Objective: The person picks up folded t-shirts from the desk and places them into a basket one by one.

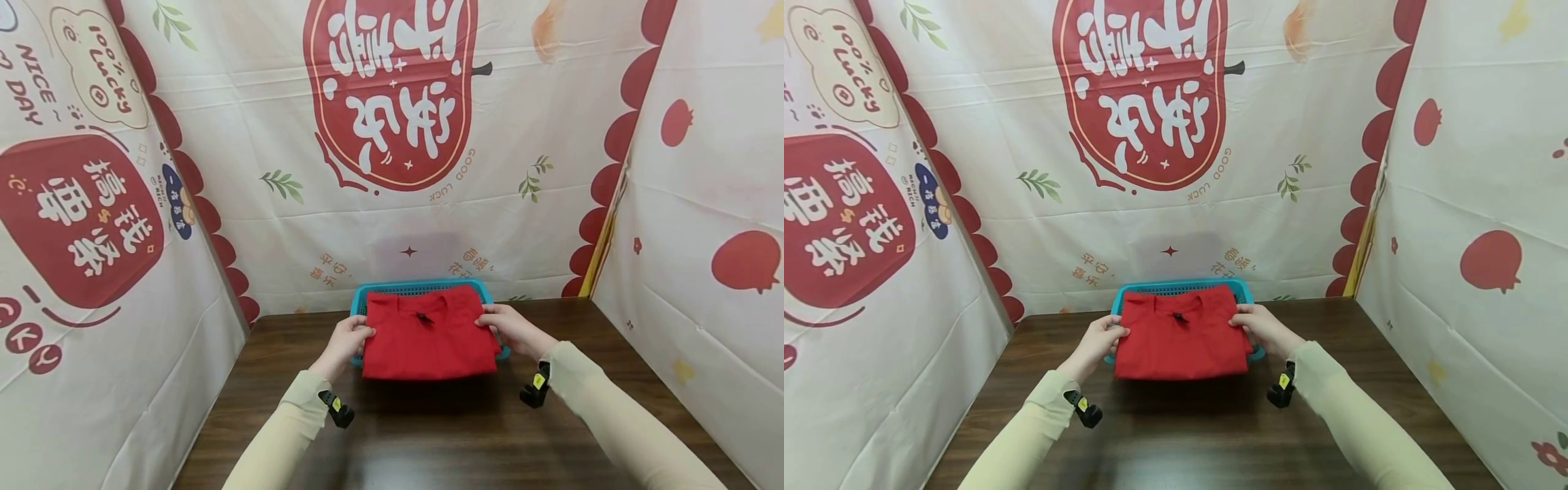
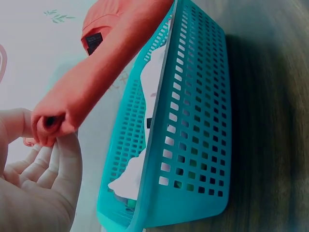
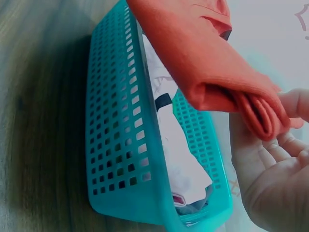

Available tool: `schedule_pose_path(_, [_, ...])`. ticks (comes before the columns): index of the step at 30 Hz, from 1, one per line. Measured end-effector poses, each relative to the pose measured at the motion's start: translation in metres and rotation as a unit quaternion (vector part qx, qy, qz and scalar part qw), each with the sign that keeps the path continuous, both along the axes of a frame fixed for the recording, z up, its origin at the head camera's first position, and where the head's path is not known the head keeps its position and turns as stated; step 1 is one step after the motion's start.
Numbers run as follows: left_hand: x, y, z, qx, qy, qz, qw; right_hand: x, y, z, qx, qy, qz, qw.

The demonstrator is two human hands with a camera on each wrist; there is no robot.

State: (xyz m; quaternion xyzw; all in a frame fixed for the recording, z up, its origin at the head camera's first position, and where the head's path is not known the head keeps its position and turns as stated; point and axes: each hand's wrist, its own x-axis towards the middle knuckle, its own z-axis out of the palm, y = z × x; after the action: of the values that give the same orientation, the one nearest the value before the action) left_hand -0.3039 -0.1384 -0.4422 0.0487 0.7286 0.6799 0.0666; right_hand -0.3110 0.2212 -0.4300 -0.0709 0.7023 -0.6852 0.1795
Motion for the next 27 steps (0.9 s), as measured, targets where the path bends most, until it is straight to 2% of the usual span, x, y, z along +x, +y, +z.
schedule_pose_path(8, [-0.01, 0.002, -0.004, 0.008, 0.014, 0.039, 0.9991, -0.009, -0.004, 0.002, -0.007, -0.012, -0.02, 1.0])
schedule_pose_path(16, [-0.016, 0.004, -0.001, 0.002, 0.012, 0.057, 0.9983, -0.017, -0.006, 0.007, 0.018, 0.002, -0.046, 0.999])
schedule_pose_path(23, [-0.026, 0.007, 0.002, -0.019, 0.025, 0.077, 0.9965, -0.022, -0.009, 0.01, 0.027, 0.0, -0.075, 0.997])
schedule_pose_path(27, [-0.03, 0.008, 0.002, -0.03, 0.029, 0.087, 0.9954, -0.025, -0.011, 0.01, 0.029, 0.002, -0.078, 0.997])
